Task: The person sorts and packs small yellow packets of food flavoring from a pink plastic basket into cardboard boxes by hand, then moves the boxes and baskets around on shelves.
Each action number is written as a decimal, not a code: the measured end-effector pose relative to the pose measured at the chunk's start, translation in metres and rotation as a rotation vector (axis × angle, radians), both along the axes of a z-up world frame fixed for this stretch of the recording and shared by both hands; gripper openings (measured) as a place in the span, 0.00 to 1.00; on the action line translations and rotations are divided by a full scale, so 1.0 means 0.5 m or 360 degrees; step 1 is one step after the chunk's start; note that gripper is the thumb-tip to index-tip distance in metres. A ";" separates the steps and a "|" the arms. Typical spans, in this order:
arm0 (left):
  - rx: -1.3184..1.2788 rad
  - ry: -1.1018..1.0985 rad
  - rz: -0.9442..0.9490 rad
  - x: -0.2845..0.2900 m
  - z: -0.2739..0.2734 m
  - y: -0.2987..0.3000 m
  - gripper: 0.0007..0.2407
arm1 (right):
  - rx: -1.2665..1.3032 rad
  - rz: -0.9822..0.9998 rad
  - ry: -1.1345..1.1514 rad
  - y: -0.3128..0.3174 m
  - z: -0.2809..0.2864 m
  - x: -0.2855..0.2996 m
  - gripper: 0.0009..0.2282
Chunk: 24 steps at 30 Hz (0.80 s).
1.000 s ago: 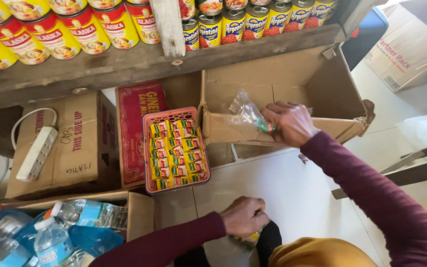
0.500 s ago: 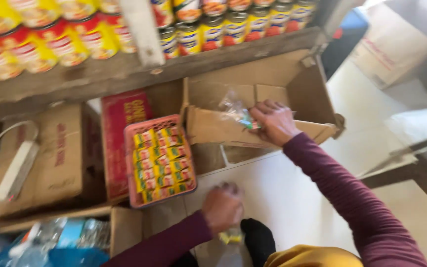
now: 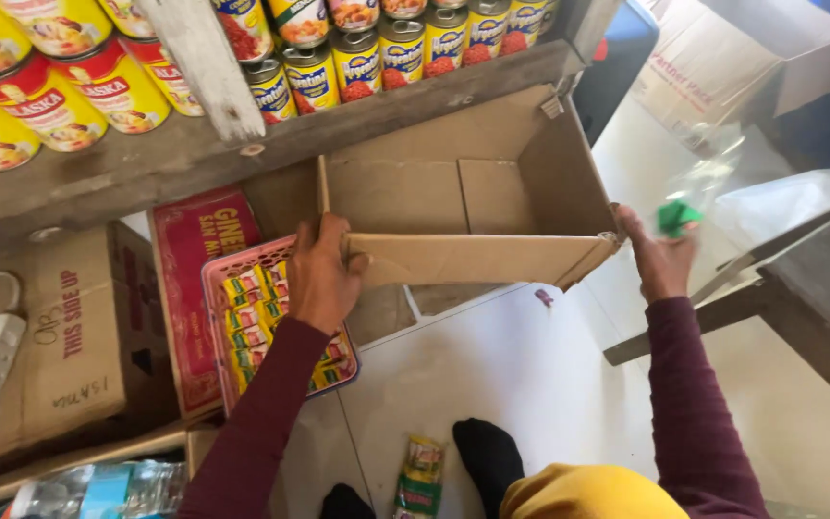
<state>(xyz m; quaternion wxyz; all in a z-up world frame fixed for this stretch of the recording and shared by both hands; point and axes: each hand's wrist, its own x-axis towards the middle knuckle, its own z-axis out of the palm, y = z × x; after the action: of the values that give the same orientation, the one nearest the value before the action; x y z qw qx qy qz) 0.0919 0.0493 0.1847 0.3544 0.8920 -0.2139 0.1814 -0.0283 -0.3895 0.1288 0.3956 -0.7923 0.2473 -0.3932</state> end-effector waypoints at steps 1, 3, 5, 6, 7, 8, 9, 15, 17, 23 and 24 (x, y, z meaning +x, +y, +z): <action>0.0012 0.0009 0.0016 0.002 -0.006 -0.001 0.15 | 0.0654 0.0203 0.0275 -0.032 -0.011 -0.004 0.18; -0.0025 -0.0076 -0.0035 -0.007 -0.003 -0.006 0.17 | 0.0997 0.0329 0.0004 -0.008 -0.034 0.030 0.16; -0.0058 -0.0123 -0.0068 -0.033 0.002 0.002 0.19 | 0.1344 0.0458 -0.0228 -0.026 -0.077 0.040 0.19; -0.0032 -0.0054 -0.0027 -0.044 0.014 0.008 0.18 | 0.1300 0.0501 -0.0226 -0.057 -0.105 0.039 0.17; -0.0007 0.0014 0.0014 -0.054 0.027 0.014 0.17 | 0.1254 0.0542 -0.0223 -0.090 -0.133 0.039 0.16; 0.0001 0.0012 0.0010 -0.062 0.026 0.017 0.17 | 0.1260 0.0538 -0.0228 -0.079 -0.106 0.044 0.16; -0.0058 -0.0062 -0.0037 -0.069 0.024 0.020 0.18 | 0.1254 0.0510 -0.0213 -0.070 -0.078 0.050 0.16; -0.0069 -0.0132 -0.0005 -0.098 0.013 0.007 0.18 | 0.1258 0.0554 -0.0178 -0.081 -0.007 0.131 0.18; -0.0099 -0.0170 0.0009 -0.063 -0.006 -0.002 0.18 | 0.1266 0.0775 -0.0244 -0.156 -0.057 0.220 0.17; -0.0177 -0.0296 0.0117 0.069 -0.070 -0.017 0.18 | -0.1049 0.0454 0.0428 -0.155 -0.064 0.351 0.31; -0.0204 -0.0329 0.0132 0.089 -0.078 -0.023 0.19 | -0.1023 0.0429 0.0318 -0.133 -0.052 0.355 0.34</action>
<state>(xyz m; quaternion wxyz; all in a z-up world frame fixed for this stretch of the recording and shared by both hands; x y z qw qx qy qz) 0.1364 0.0379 0.1459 0.3790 0.8521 -0.2003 0.3002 0.1493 -0.4559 0.1030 0.1484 -0.9362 0.0417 -0.3160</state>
